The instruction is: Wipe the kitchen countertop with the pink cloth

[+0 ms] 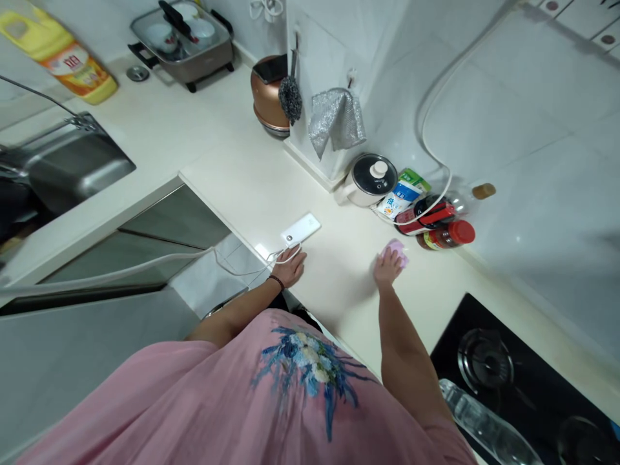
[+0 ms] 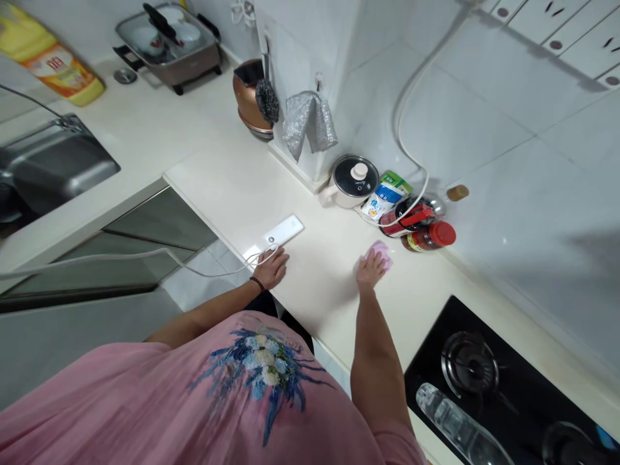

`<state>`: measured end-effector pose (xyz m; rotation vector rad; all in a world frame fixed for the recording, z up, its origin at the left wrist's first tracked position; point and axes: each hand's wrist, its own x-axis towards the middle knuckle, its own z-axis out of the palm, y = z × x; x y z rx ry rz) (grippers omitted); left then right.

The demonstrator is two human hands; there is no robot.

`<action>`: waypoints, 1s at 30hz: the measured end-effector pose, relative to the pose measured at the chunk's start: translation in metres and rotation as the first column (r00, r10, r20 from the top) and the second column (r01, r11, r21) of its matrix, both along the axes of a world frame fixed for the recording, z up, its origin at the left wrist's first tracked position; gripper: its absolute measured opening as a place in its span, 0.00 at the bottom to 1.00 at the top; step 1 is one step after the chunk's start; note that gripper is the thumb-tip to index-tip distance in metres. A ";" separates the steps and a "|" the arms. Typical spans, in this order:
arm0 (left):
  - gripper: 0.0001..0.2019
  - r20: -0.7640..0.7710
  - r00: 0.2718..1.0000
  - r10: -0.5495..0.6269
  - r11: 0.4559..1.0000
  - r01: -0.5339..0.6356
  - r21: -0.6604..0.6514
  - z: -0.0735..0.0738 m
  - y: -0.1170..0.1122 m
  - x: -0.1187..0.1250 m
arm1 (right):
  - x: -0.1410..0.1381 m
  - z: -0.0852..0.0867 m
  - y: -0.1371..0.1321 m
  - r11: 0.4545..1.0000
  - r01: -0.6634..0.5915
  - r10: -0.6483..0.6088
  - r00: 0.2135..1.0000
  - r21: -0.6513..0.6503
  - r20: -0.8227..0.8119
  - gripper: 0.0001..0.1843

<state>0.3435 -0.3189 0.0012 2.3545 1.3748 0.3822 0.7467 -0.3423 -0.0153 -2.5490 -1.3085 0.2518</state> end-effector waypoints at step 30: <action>0.27 0.050 0.998 0.028 1.000 -0.027 -0.010 -0.004 0.001 -0.002 | -0.079 -0.007 -0.123 0.997 0.079 -0.075 0.988 0.027 -0.134 0.41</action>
